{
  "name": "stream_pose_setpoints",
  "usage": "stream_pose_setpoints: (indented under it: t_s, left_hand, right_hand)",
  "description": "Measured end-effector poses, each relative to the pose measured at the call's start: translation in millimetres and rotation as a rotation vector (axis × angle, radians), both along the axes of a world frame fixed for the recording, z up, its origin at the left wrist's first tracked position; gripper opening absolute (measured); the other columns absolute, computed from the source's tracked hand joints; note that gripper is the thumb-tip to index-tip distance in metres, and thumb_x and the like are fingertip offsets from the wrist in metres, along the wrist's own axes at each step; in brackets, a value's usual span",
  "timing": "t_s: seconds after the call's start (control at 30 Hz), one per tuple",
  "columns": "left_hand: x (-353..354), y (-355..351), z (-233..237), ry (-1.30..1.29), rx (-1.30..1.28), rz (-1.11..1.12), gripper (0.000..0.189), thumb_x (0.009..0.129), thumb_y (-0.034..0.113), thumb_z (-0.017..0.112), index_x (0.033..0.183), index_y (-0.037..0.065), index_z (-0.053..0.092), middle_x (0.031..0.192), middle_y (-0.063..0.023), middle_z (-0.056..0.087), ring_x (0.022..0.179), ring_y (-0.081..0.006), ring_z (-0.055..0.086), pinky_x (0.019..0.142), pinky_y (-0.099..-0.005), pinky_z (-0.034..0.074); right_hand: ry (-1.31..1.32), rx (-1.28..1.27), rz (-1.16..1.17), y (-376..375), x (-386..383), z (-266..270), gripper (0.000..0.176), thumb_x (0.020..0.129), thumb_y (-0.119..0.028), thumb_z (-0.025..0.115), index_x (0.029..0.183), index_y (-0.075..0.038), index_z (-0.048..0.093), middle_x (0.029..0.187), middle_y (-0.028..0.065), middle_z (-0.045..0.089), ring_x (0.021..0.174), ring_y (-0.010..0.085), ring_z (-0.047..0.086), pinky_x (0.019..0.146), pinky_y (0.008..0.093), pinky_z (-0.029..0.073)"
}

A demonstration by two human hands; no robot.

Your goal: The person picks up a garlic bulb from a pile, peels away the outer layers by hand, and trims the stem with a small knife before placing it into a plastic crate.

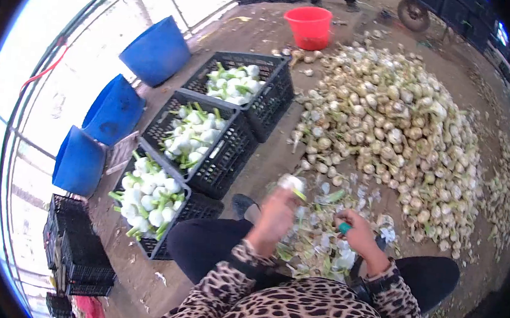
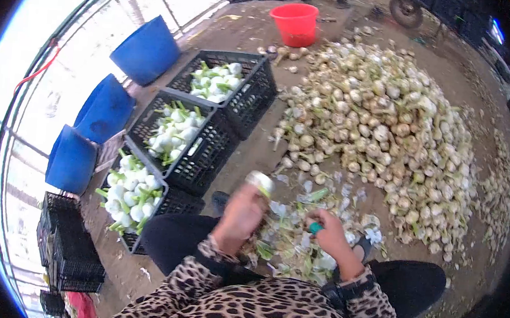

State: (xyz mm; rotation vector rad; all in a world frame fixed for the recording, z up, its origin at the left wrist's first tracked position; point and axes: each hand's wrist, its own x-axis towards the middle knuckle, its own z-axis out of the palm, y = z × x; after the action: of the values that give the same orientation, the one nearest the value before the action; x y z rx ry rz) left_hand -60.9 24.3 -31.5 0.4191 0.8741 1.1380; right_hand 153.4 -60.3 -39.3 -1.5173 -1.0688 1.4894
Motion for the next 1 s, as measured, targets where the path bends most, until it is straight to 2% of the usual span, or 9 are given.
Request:
stream_pose_setpoints:
  t_s: [0.07, 0.1, 0.17, 0.37, 0.53, 0.77, 0.87, 0.9, 1.0]
  left_hand:
    - [-52, 39, 29, -0.53, 0.175, 0.064, 0.039, 0.094, 0.037, 0.044, 0.108, 0.001, 0.05, 0.106, -0.0145, 0.058, 0.091, -0.023, 0.06, 0.072, -0.0275, 0.054]
    - [-37, 37, 86, -0.314, 0.206, 0.431, 0.041, 0.095, 0.038, 0.041, 0.108, 0.0, 0.049, 0.106, -0.0186, 0.057, 0.098, -0.0258, 0.059, 0.076, -0.0292, 0.054]
    - [-57, 46, 78, -0.241, 0.172, 0.431, 0.043, 0.095, 0.04, 0.037, 0.101, 0.0, 0.053, 0.11, -0.0148, 0.058, 0.101, -0.0244, 0.056, 0.084, -0.0313, 0.049]
    - [-11, 2, -6, 0.031, -0.087, 0.085, 0.021, 0.095, 0.019, 0.043, 0.107, 0.005, 0.053, 0.101, -0.0081, 0.058, 0.085, -0.0177, 0.055, 0.072, -0.028, 0.046]
    - [17, -1, -17, 0.085, -0.156, -0.037, 0.019, 0.089, 0.013, 0.055, 0.103, 0.001, 0.056, 0.091, -0.0065, 0.059, 0.081, -0.0146, 0.056, 0.073, -0.0262, 0.045]
    - [26, 12, -36, 0.165, -0.364, -0.008, 0.021, 0.09, 0.024, 0.056, 0.094, 0.004, 0.06, 0.087, -0.0034, 0.061, 0.083, -0.014, 0.056, 0.076, -0.0286, 0.044]
    - [27, 14, -43, 0.165, -0.407, -0.021, 0.026, 0.092, 0.027, 0.053, 0.102, 0.003, 0.058, 0.096, -0.0051, 0.06, 0.089, -0.0147, 0.055, 0.08, -0.031, 0.043]
    - [28, 15, -46, 0.166, -0.415, -0.035, 0.029, 0.092, 0.028, 0.052, 0.107, 0.003, 0.057, 0.1, -0.0059, 0.06, 0.091, -0.015, 0.054, 0.081, -0.0318, 0.043]
    - [37, 15, -47, 0.329, -0.344, -0.142, 0.039, 0.094, 0.027, 0.048, 0.125, 0.003, 0.046, 0.114, -0.008, 0.054, 0.098, -0.0163, 0.052, 0.085, -0.0325, 0.041]
  right_hand:
    - [-0.145, -0.007, 0.14, 1, 0, -26, 0.024, 0.085, -0.015, 0.059, 0.105, -0.001, 0.057, 0.087, 0.0103, 0.062, 0.076, 0.0172, 0.058, 0.061, 0.0333, 0.049]
    - [-0.188, -0.046, 0.195, 1, -1, -35, 0.024, 0.084, -0.017, 0.059, 0.103, -0.002, 0.058, 0.086, 0.0116, 0.062, 0.077, 0.0198, 0.06, 0.063, 0.0352, 0.048]
    - [-0.339, -0.011, 0.32, 3, -7, -47, 0.023, 0.082, -0.02, 0.059, 0.099, -0.005, 0.061, 0.085, 0.0136, 0.063, 0.077, 0.0258, 0.061, 0.066, 0.0384, 0.047]
    - [-0.554, 0.05, 0.38, 38, 5, -127, 0.016, 0.077, -0.015, 0.057, 0.089, -0.01, 0.066, 0.087, 0.0145, 0.064, 0.08, 0.0333, 0.06, 0.071, 0.0411, 0.047]
    - [-0.642, -0.098, 0.302, 86, 32, -182, 0.017, 0.073, -0.014, 0.058, 0.088, -0.011, 0.066, 0.087, 0.0154, 0.064, 0.083, 0.0341, 0.06, 0.073, 0.0421, 0.046]
    - [-0.883, 0.234, -0.037, 168, 42, -253, 0.027, 0.074, -0.01, 0.056, 0.098, -0.01, 0.067, 0.095, 0.021, 0.063, 0.093, 0.0354, 0.059, 0.082, 0.0401, 0.046]
    - [-0.44, -0.15, -0.09, 188, 42, -278, 0.028, 0.08, -0.018, 0.058, 0.105, -0.007, 0.064, 0.102, 0.0159, 0.063, 0.091, 0.0254, 0.061, 0.081, 0.0337, 0.046]
    - [-0.306, -0.201, -0.064, 188, 41, -260, 0.027, 0.086, -0.018, 0.054, 0.106, -0.002, 0.063, 0.1, 0.0097, 0.064, 0.088, 0.0175, 0.06, 0.08, 0.0288, 0.047]
    - [0.198, -0.148, 0.006, 170, 33, -170, 0.026, 0.091, -0.018, 0.05, 0.105, 0.001, 0.063, 0.096, 0.0053, 0.065, 0.08, 0.0124, 0.058, 0.075, 0.0251, 0.047]
